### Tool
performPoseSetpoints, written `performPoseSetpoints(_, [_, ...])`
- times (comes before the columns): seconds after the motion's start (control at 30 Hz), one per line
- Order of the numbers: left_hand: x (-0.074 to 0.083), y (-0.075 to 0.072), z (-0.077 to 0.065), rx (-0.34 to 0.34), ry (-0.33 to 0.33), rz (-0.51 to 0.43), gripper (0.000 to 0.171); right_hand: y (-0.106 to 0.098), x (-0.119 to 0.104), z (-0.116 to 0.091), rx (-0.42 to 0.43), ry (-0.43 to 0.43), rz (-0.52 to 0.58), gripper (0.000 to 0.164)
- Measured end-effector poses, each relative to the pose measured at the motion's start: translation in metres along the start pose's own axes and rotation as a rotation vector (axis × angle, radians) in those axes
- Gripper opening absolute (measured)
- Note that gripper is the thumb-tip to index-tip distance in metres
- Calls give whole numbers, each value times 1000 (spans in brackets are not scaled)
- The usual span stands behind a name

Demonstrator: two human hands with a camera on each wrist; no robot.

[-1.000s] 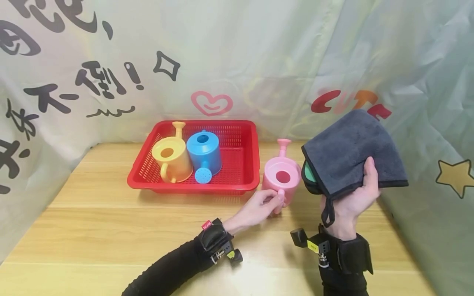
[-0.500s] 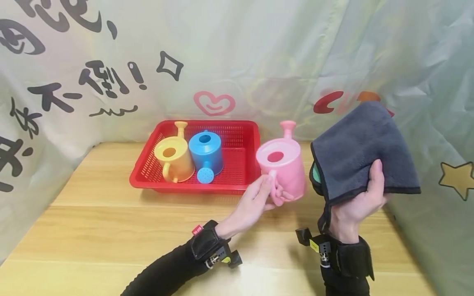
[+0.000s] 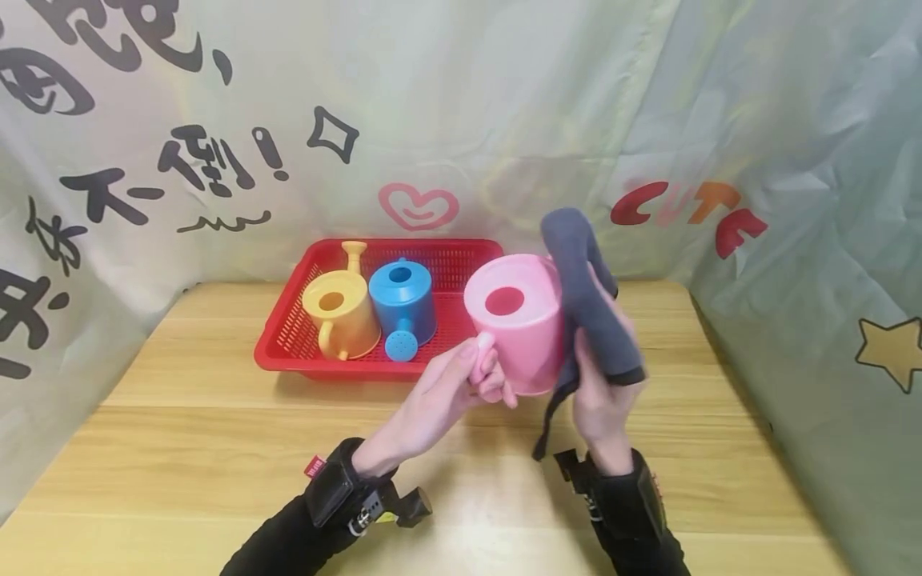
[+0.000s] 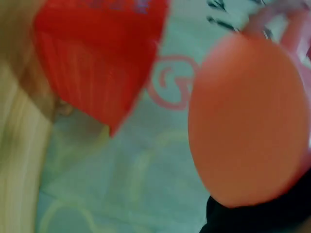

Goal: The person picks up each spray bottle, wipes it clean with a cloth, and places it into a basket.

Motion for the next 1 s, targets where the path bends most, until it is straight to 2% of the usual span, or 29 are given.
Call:
performPoseSetpoints(0.1, [-1,-3,-5,3,20,28,36,12,4,-11,-216,-133,-81,33])
performPoseSetpoints(0.17, [-1,-6,-9,21,38,56,36,20,6,-17,-307,-200,-98,31])
performPoseSetpoints(0.27, [0,-9,-12,45,70,87,36,29,8,-29,-432,-334,-202,31])
performPoseSetpoints(0.33, [3,-11,-15,61,79,60,37,33,10,-37,-490,-426,-290,35])
performPoseSetpoints(0.4, [6,-12,-18,75,60,-1,40,36,10,-44,-527,-511,-357,40])
performPoseSetpoints(0.47, [9,-13,-21,89,19,-65,44,38,10,-51,-551,-573,-396,44])
performPoseSetpoints(0.57, [13,-15,-27,102,-63,-102,52,41,10,-59,-565,-644,-426,47])
performPoseSetpoints(0.67, [17,-16,-32,100,-105,-82,57,43,8,-64,-575,-676,-433,46])
performPoseSetpoints(0.77, [20,-15,-32,82,-105,-65,55,45,8,-64,-560,-671,-408,41])
performPoseSetpoints(0.87, [21,-13,-32,59,-70,-63,48,47,7,-60,-537,-646,-350,37])
performPoseSetpoints(1.0, [24,-14,-33,12,8,-46,45,48,8,-54,-524,-526,-260,35])
Point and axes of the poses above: each hand's wrist, its own z-axis towards the middle knuckle, its own y-axis out of the palm, x = y × z, the point moved 2 cm from there along z, towards the middle knuckle
